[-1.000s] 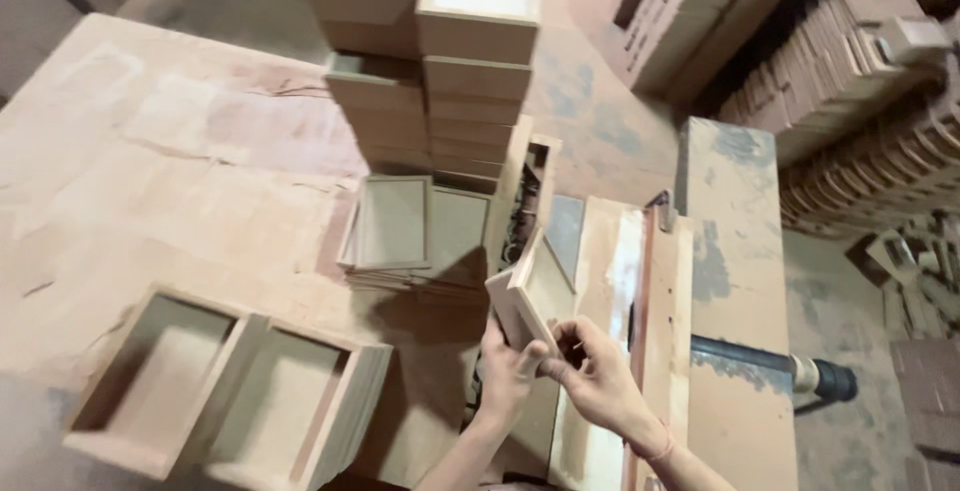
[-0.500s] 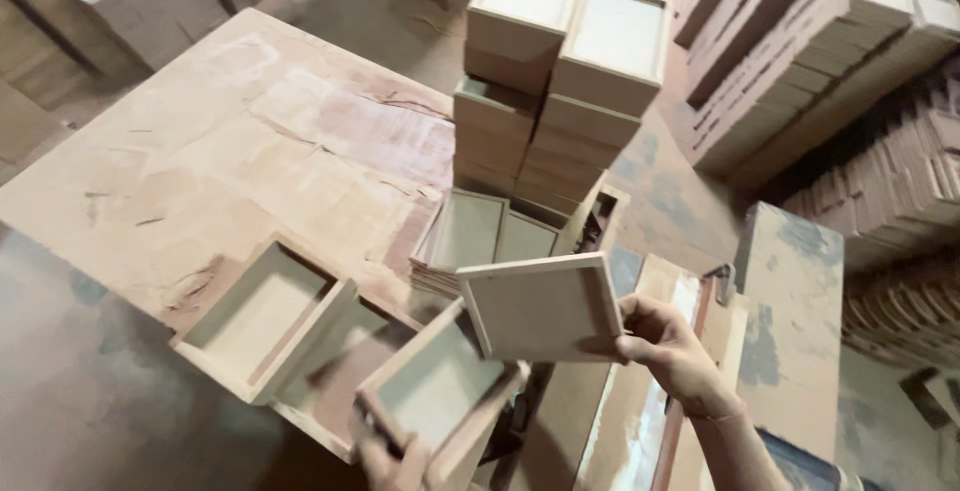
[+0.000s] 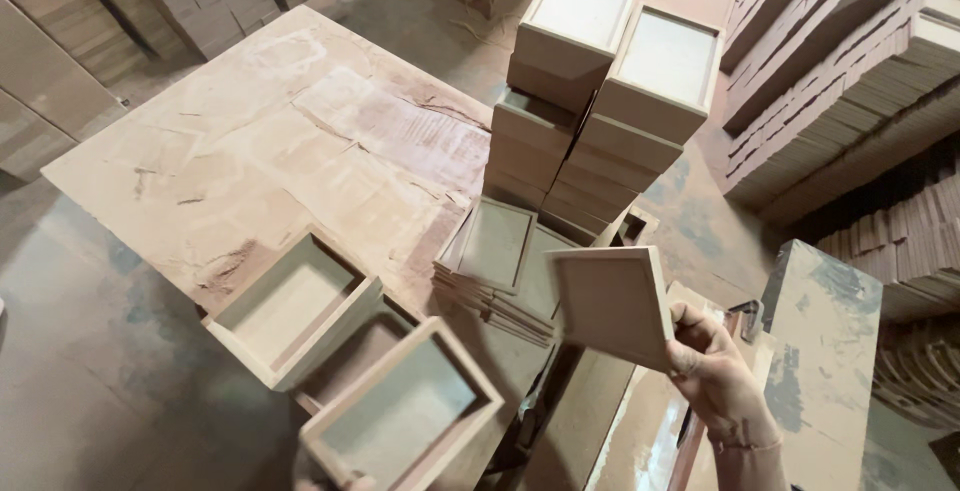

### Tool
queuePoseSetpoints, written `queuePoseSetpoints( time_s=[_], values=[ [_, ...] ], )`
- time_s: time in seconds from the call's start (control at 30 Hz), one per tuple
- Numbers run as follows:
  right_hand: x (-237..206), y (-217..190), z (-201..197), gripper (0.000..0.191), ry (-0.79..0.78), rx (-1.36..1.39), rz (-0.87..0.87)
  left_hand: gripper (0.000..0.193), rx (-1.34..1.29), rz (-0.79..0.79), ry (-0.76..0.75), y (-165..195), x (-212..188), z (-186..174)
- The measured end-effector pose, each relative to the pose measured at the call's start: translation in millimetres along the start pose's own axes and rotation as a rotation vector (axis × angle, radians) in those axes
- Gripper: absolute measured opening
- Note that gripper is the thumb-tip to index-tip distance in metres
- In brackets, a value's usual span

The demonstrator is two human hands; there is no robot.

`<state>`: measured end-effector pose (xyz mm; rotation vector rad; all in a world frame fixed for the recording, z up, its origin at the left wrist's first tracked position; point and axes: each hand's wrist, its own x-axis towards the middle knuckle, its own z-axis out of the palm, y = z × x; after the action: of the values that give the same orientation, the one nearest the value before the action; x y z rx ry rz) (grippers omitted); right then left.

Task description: The person repeatedly picks up small wooden frames, rubs their edges on a sanding block, and stacks them on a table. The process is repeated for multiple frames in a workshop setting.

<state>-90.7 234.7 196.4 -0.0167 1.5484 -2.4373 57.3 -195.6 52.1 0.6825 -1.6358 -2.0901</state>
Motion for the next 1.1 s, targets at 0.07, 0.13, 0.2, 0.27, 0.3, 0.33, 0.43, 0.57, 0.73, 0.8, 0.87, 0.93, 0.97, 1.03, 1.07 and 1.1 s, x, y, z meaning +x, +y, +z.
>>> queuePoseSetpoints(
  time_s=[0.07,0.13,0.2,0.27,0.3,0.33,0.43,0.57,0.73,0.8,0.87,0.93,0.97,1.03,1.07,1.1],
  values=[
    [0.6,15.4,-2.5,0.030,0.096,-0.163,-0.025,0.081,-0.014,-0.018,0.075,6.4,5.4,-8.7],
    [15.7,35.0,-3.5,0.028,0.172,-0.585,-0.016,0.076,-0.026,-0.027,0.140,12.4,10.3,-15.6],
    [39.2,63.2,0.2,0.031,0.236,-0.928,-0.038,0.070,-0.039,-0.038,0.210,17.3,16.1,-20.9],
    [64.5,87.0,-0.9,0.030,0.195,-1.242,-0.190,0.065,-0.054,-0.051,0.268,21.0,21.3,-24.6],
    [75.6,94.9,-4.3,0.026,0.117,-1.423,-0.316,0.062,-0.063,-0.058,0.291,22.0,24.5,-25.1],
    [86.5,103.4,-5.6,0.031,0.069,-1.488,-0.323,0.059,-0.073,-0.057,0.314,23.1,26.2,-25.9],
    [109.9,127.4,-5.7,0.038,-0.093,-1.644,-0.310,0.051,-0.117,-0.082,0.373,24.1,31.3,-21.7],
    [122.2,153.0,-2.4,0.044,-0.142,-1.667,-0.298,0.042,-0.197,-0.087,0.444,25.2,29.0,-4.5],
    [126.3,169.7,-2.3,0.032,-0.047,-1.672,-0.257,0.035,-0.251,-0.101,0.476,37.5,24.3,17.2],
    [129.6,173.4,-1.6,0.026,-0.069,-1.689,-0.280,0.034,-0.246,-0.106,0.479,45.2,21.4,21.0],
    [132.1,177.3,0.1,0.026,-0.090,-1.654,-0.270,0.034,-0.247,-0.116,0.466,51.7,20.9,25.2],
    [134.6,181.5,2.8,0.025,-0.094,-1.637,-0.275,0.038,-0.263,-0.119,0.458,56.7,21.1,29.0],
    [134.5,183.7,3.9,0.025,-0.087,-1.633,-0.274,0.040,-0.266,-0.125,0.449,58.9,21.1,29.8],
    [133.9,187.3,5.8,0.024,-0.067,-1.637,-0.281,0.028,-0.232,-0.111,0.442,60.9,22.3,33.4],
    [132.9,188.3,6.5,0.023,-0.061,-1.649,-0.291,0.025,-0.218,-0.105,0.436,61.1,23.3,35.1],
    [132.7,188.7,7.5,0.023,-0.054,-1.661,-0.301,0.027,-0.235,-0.102,0.413,60.8,24.4,36.8]
  ],
)
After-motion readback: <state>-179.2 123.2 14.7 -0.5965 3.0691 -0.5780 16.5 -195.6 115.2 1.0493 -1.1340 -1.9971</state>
